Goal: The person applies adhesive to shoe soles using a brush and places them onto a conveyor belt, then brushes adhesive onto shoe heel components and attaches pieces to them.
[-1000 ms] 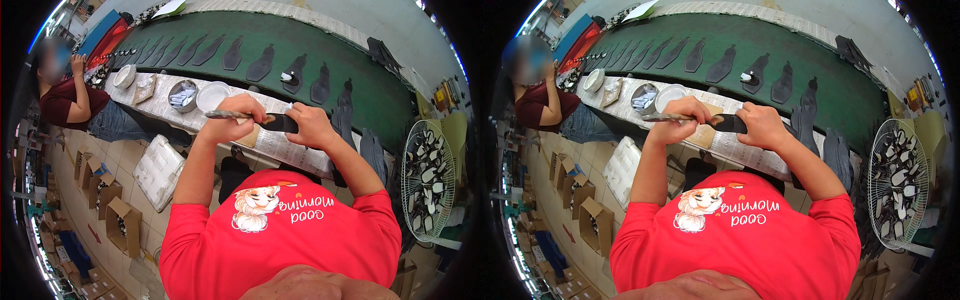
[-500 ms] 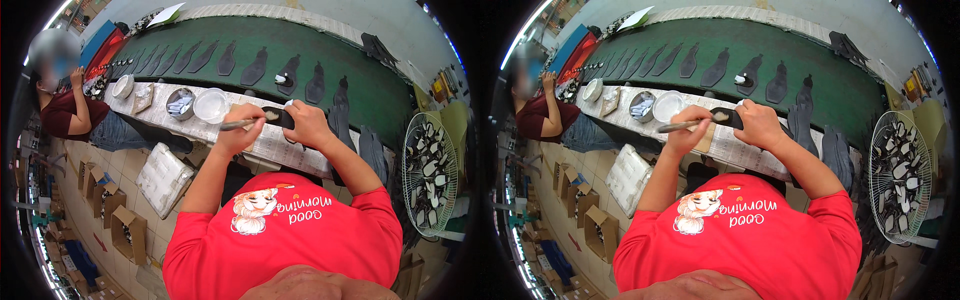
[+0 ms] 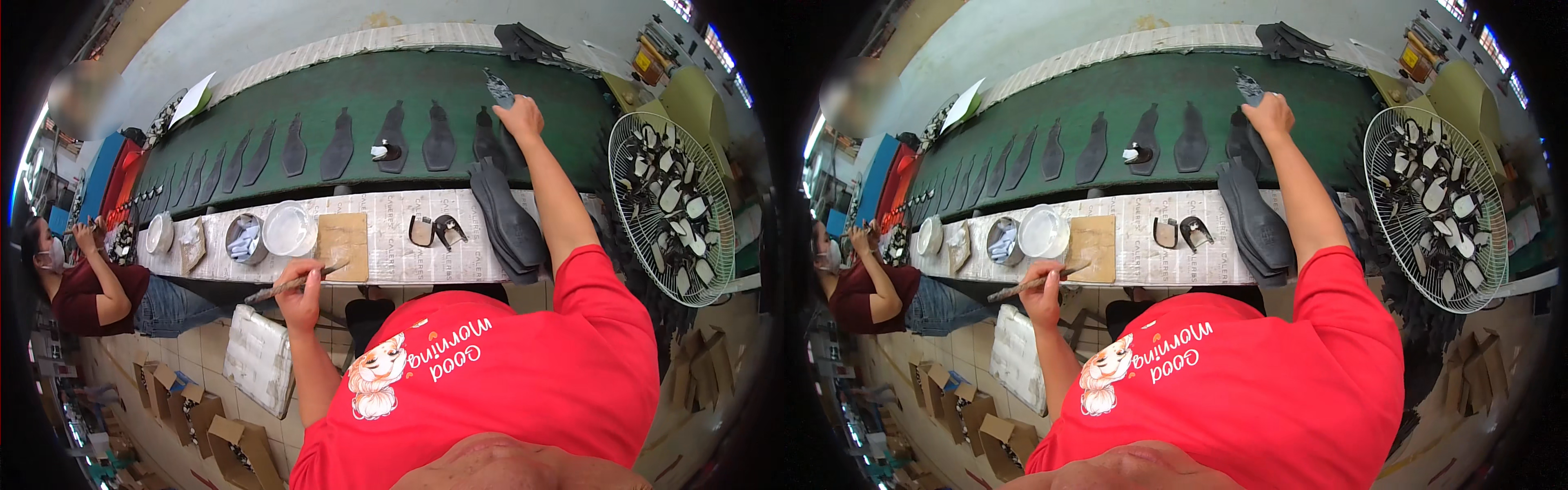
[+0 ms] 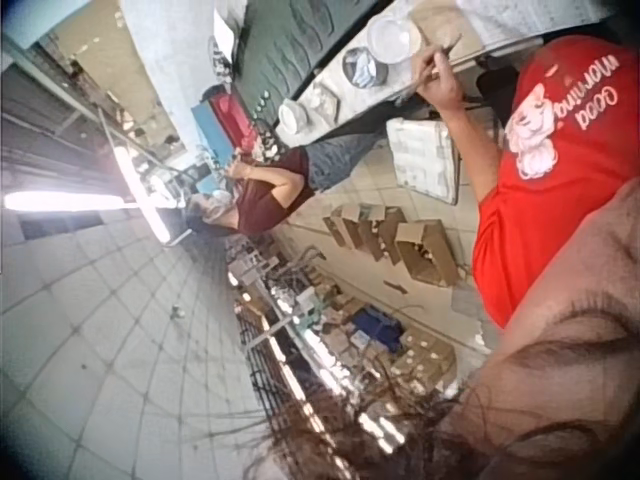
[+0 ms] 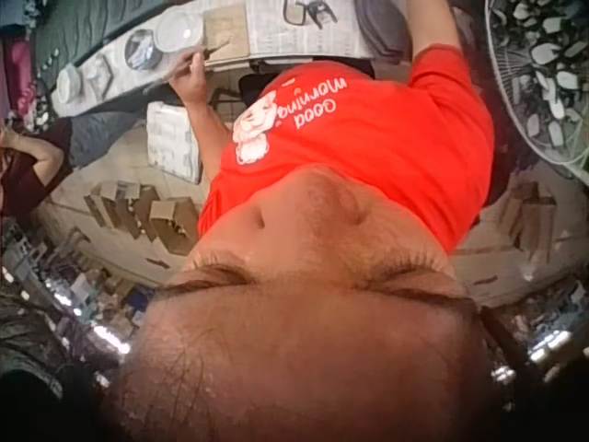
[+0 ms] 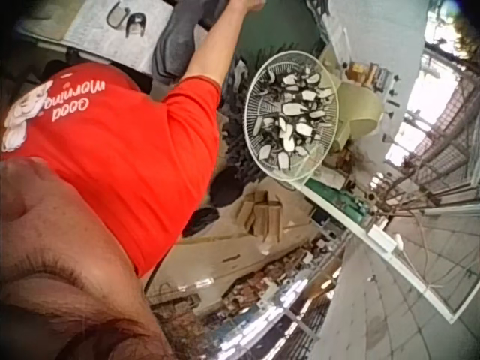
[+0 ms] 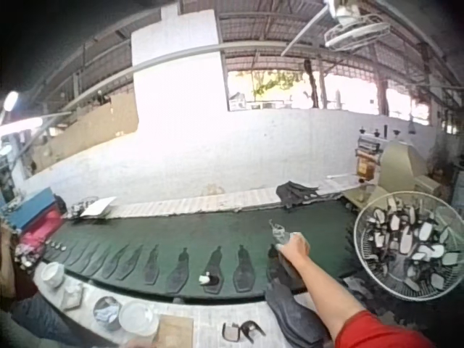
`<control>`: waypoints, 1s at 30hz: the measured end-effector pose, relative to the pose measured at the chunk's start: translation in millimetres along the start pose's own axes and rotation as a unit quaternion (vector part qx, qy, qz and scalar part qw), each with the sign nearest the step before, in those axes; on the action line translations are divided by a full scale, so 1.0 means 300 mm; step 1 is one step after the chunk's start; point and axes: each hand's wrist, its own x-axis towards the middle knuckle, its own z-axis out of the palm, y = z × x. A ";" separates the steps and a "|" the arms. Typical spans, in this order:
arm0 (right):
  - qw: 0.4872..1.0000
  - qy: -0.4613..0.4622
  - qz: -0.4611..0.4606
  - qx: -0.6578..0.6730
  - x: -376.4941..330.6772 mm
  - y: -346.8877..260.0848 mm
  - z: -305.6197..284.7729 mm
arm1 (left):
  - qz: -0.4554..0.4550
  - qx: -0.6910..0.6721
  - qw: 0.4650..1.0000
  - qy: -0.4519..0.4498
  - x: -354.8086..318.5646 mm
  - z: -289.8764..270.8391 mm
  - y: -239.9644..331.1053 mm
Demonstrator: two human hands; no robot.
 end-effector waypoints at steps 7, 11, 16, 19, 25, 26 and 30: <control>0.987 0.007 0.066 -0.147 0.015 0.207 0.120 | -0.011 -0.021 1.000 0.005 -0.007 -0.017 0.011; 0.984 -0.142 0.000 -0.107 -0.074 0.005 -0.107 | -0.025 -0.011 0.998 0.061 0.013 -0.049 -0.014; 0.970 -0.192 -0.135 -0.061 -0.434 -0.088 -0.240 | -0.057 0.029 0.986 0.153 0.057 -0.113 -0.041; 0.956 -0.250 -0.109 -0.110 -0.562 -0.028 -0.259 | -0.075 0.081 0.979 0.171 0.094 -0.149 -0.073; 0.964 -0.246 -0.097 -0.036 -0.589 0.056 -0.222 | -0.125 0.096 0.974 0.164 0.195 -0.124 -0.142; 0.961 -0.260 -0.089 -0.037 -0.587 0.038 -0.235 | -0.121 0.100 0.976 0.154 0.204 -0.119 -0.147; 0.972 -0.198 -0.124 -0.007 -0.581 0.042 -0.208 | -0.128 0.154 0.969 0.147 0.240 -0.104 -0.146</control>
